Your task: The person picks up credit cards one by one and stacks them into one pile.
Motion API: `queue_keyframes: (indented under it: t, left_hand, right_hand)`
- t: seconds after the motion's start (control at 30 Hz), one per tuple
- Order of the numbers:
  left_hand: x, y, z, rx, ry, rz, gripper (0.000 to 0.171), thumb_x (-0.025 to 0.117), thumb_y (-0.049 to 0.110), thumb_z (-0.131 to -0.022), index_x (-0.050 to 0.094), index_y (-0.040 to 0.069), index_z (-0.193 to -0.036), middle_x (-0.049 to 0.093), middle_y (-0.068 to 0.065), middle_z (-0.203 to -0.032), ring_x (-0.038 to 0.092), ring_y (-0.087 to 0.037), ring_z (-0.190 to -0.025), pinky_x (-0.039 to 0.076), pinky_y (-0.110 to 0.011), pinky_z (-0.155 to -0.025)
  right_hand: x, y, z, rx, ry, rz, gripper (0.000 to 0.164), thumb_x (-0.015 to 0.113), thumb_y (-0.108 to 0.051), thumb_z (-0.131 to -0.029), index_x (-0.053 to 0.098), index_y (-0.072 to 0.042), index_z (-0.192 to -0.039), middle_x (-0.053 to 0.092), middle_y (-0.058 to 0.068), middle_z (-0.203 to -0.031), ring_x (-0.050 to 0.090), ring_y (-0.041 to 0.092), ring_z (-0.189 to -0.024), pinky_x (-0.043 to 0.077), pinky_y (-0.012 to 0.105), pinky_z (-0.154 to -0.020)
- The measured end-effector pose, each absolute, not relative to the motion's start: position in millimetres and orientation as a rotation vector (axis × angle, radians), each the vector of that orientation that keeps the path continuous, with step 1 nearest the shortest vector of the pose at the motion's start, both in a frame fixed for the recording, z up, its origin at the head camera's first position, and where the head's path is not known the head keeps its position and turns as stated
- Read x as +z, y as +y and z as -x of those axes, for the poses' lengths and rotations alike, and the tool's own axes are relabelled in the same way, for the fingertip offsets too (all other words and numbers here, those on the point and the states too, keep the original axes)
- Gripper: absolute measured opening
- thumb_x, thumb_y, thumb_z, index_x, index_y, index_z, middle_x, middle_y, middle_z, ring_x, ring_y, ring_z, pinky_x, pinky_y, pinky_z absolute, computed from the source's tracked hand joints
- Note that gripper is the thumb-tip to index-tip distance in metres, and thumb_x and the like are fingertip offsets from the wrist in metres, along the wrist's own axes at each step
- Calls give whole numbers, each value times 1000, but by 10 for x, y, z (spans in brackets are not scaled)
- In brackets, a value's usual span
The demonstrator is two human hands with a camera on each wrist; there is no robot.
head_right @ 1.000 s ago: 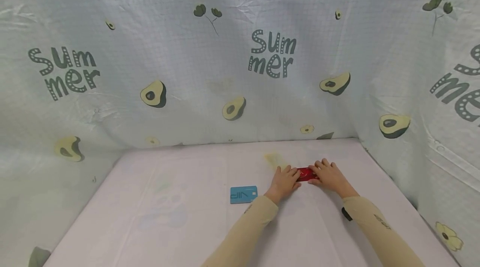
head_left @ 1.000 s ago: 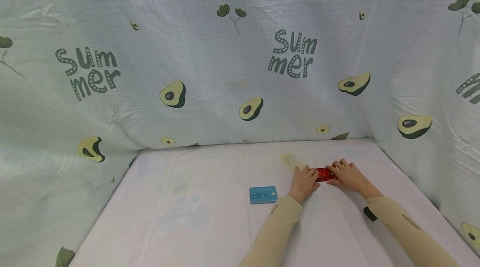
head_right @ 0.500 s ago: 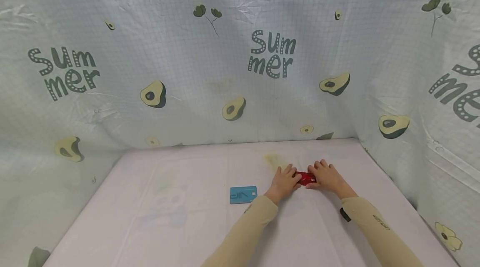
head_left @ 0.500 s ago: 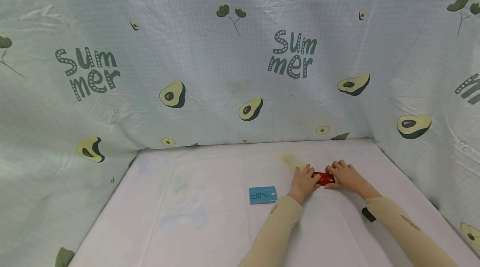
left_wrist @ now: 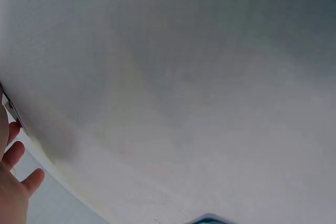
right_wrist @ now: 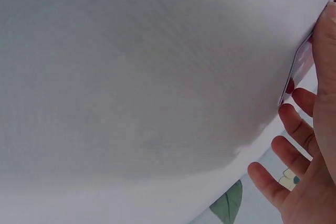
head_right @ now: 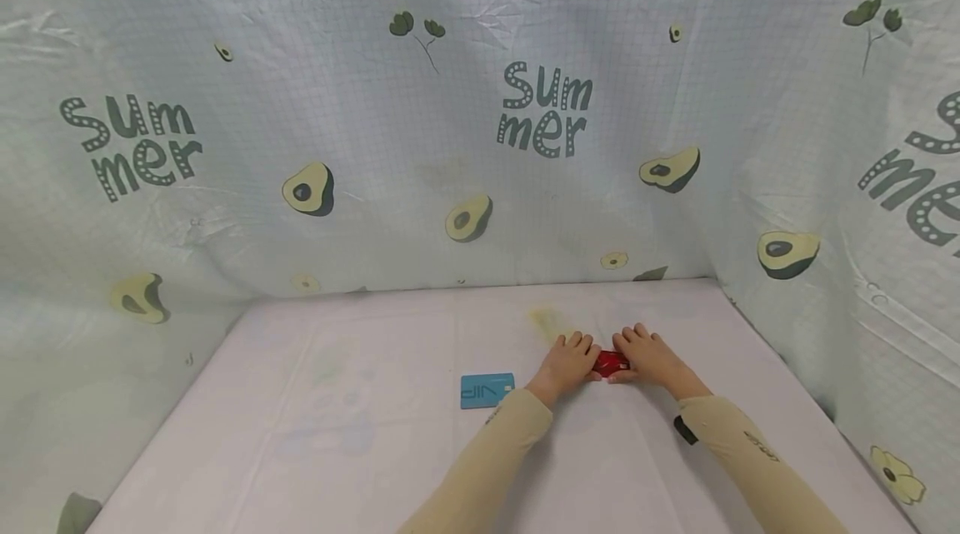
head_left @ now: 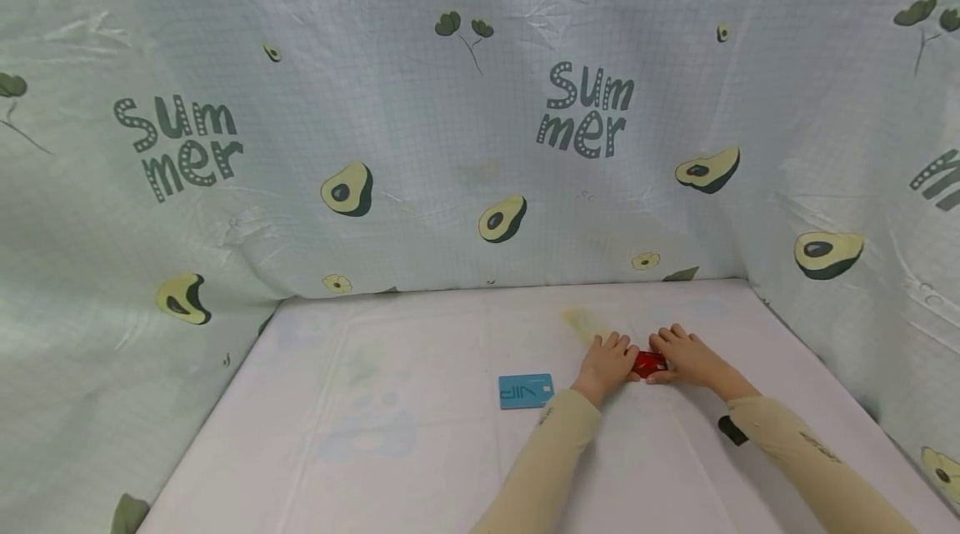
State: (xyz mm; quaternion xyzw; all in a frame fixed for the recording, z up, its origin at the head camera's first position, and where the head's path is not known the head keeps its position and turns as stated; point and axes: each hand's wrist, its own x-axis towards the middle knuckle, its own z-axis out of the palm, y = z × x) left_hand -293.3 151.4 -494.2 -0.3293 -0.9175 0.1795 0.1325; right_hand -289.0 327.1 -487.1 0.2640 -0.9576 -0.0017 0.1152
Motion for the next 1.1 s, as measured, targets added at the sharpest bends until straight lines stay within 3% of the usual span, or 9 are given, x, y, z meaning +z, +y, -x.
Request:
queue_keyframes:
  t: [0.5,0.73,0.9,1.1]
  left_hand:
    - [-4936,1506,2925,537,-2672,929,52,32,60,-84,45,30,-124,41,10,-118,37,-6,-110,36,-25,-93]
    - [-4926,1499,2931,597,-2618,945,52,30,59,-85,45,29,-123,42,10,-118,37,-6,-111,36,-25,-95]
    - [-4943,1493,2939,607,-2573,957,52,30,59,-85,45,28,-125,43,11,-117,37,-6,-111,35,-26,-96]
    - [-4975,1489,2958,608,-2531,957,54,31,60,-85,45,28,-126,43,9,-117,37,-7,-111,35,-27,-96]
  right_hand:
    - [-4797,3215,2891,82,-2893,-782,47,70,-47,-66,45,-10,-81,35,-5,-72,33,15,-73,29,27,-56]
    - [-4803,3232,2898,111,-2876,-784,48,73,-45,-64,47,-11,-85,44,-5,-71,34,14,-72,28,27,-57]
    - [-4804,3249,2874,71,-2828,-795,48,73,-44,-65,52,-10,-91,52,-2,-80,39,16,-77,35,30,-58]
    - [-4825,3280,2835,-2,-2739,-830,48,74,-41,-64,58,-9,-95,51,0,-84,40,16,-80,37,30,-59]
